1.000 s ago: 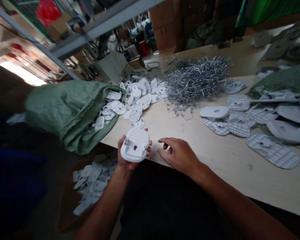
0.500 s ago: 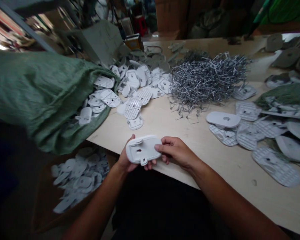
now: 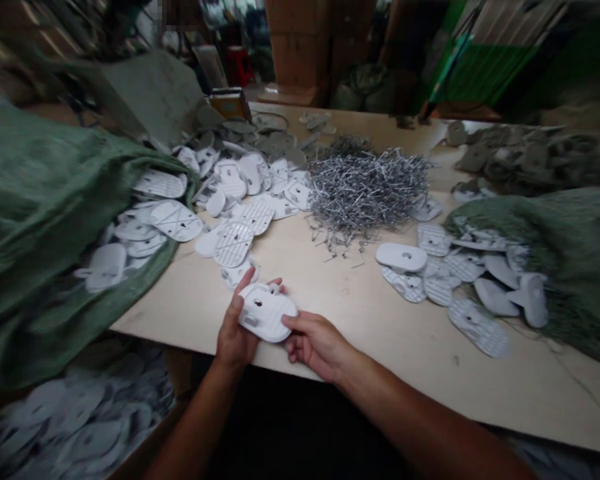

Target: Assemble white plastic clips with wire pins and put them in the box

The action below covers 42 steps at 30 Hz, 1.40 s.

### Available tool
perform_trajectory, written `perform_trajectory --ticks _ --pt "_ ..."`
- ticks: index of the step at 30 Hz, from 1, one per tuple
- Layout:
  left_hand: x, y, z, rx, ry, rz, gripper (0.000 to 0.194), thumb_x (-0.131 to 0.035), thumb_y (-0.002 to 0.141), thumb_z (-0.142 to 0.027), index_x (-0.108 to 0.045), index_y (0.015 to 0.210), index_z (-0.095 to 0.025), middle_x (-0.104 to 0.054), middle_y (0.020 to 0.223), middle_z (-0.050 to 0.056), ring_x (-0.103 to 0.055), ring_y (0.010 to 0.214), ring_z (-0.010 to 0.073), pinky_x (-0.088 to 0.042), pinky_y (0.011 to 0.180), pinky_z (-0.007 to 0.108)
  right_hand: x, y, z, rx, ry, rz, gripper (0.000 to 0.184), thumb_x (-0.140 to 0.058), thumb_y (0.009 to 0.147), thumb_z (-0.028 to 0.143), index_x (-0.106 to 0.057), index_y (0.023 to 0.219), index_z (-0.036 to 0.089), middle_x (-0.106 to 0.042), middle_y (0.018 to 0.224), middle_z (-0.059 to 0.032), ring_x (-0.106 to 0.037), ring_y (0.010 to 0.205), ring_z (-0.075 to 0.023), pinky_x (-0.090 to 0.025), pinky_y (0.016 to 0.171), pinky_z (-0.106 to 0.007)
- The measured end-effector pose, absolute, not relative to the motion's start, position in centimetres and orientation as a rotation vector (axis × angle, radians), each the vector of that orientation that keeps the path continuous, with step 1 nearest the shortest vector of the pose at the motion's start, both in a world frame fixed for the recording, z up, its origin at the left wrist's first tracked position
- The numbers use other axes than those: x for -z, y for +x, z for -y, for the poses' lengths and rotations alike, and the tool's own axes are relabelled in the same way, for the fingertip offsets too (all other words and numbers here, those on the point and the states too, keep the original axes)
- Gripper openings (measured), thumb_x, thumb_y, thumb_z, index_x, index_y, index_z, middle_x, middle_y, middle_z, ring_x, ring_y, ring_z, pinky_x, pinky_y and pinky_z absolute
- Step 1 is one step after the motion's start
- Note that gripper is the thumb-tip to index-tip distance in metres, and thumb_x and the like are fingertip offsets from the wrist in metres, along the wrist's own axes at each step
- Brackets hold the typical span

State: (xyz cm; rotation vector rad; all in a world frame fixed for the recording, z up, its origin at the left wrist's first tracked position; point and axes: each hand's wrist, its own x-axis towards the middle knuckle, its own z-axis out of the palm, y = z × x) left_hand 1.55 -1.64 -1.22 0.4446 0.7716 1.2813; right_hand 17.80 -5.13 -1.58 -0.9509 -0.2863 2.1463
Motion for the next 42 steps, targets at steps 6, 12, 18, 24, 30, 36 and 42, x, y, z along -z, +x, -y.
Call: perform_trajectory --ticks 6,12,18,24,30,36,42 --pt "1.8 1.7 0.0 -1.206 0.289 -0.772 0.060 -0.076 0.087 -0.053 -0.070 0.134 -0.016 -0.080 0.102 0.016 -0.079 0.092 0.0343 -0.064 0.088 0.051 1.8 18.9 4.7 -1.892 -1.269 0.929 0.054 -0.083 0.085 0.063 -0.071 0.110 0.016 -0.075 0.092 -0.0057 -0.065 0.063 -0.0133 -0.051 0.055 -0.024" --pt "1.9 -0.3 -0.6 -1.106 0.273 -0.704 0.058 -0.073 0.087 -0.055 -0.074 0.127 -0.013 -0.077 0.101 0.017 -0.076 0.092 0.0347 -0.064 0.088 0.053 -0.6 30.2 2.4 -0.545 -1.818 1.553 0.049 -0.070 0.098 0.052 -0.073 0.133 0.019 -0.075 0.117 -0.0122 -0.070 0.088 -0.0219 -0.056 0.082 -0.037" --pt "1.8 -0.3 -0.5 -1.059 0.250 -0.652 0.056 -0.070 0.089 -0.054 -0.073 0.127 -0.013 -0.076 0.100 0.018 -0.075 0.091 0.0345 -0.063 0.088 0.052 -1.1 41.1 0.6 0.039 -2.382 1.258 0.075 -0.071 0.087 0.065 -0.069 0.141 0.013 -0.076 0.119 -0.0189 -0.070 0.095 -0.0319 -0.054 0.084 -0.042" --pt "1.7 -0.2 -0.5 -1.012 0.228 -0.606 0.053 -0.071 0.090 -0.050 -0.071 0.127 -0.013 -0.076 0.099 0.017 -0.076 0.091 0.0336 -0.062 0.089 0.051 1.1 42.7 0.5 -0.093 -2.238 1.256 0.059 -0.069 0.084 0.048 -0.075 0.132 0.015 -0.078 0.107 -0.0140 -0.073 0.094 -0.0296 -0.055 0.087 -0.041" --pt "2.1 -0.1 -0.2 -1.029 0.242 -0.584 0.056 -0.069 0.092 -0.050 -0.069 0.132 -0.011 -0.077 0.103 0.020 -0.077 0.098 0.0378 -0.061 0.094 0.059 0.8 42.8 0.2 -0.191 -2.268 1.250 0.069 -0.071 0.085 0.052 -0.071 0.143 0.015 -0.078 0.118 -0.0157 -0.073 0.099 -0.0310 -0.055 0.092 -0.043" --pt "2.5 -0.1 -0.3 -1.029 0.232 -0.569 0.057 -0.070 0.092 -0.050 -0.068 0.133 -0.010 -0.078 0.103 0.019 -0.078 0.096 0.0362 -0.061 0.096 0.060 0.3 41.4 -1.4 -0.211 -2.325 1.301 0.068 -0.076 0.083 0.047 -0.073 0.142 0.013 -0.078 0.108 -0.0161 -0.069 0.085 -0.0270 -0.054 0.086 -0.041" --pt "2.5 0.1 -0.2 -1.036 0.283 -0.535 0.057 -0.068 0.092 -0.053 -0.066 0.131 -0.011 -0.079 0.099 0.018 -0.079 0.090 0.0345 -0.064 0.088 0.052 -1.8 41.4 -0.8 -0.552 -1.838 0.943 0.063 -0.089 0.067 0.043 -0.077 0.124 0.021 -0.072 0.088 -0.0041 -0.066 0.074 -0.0212 -0.058 0.076 -0.037"
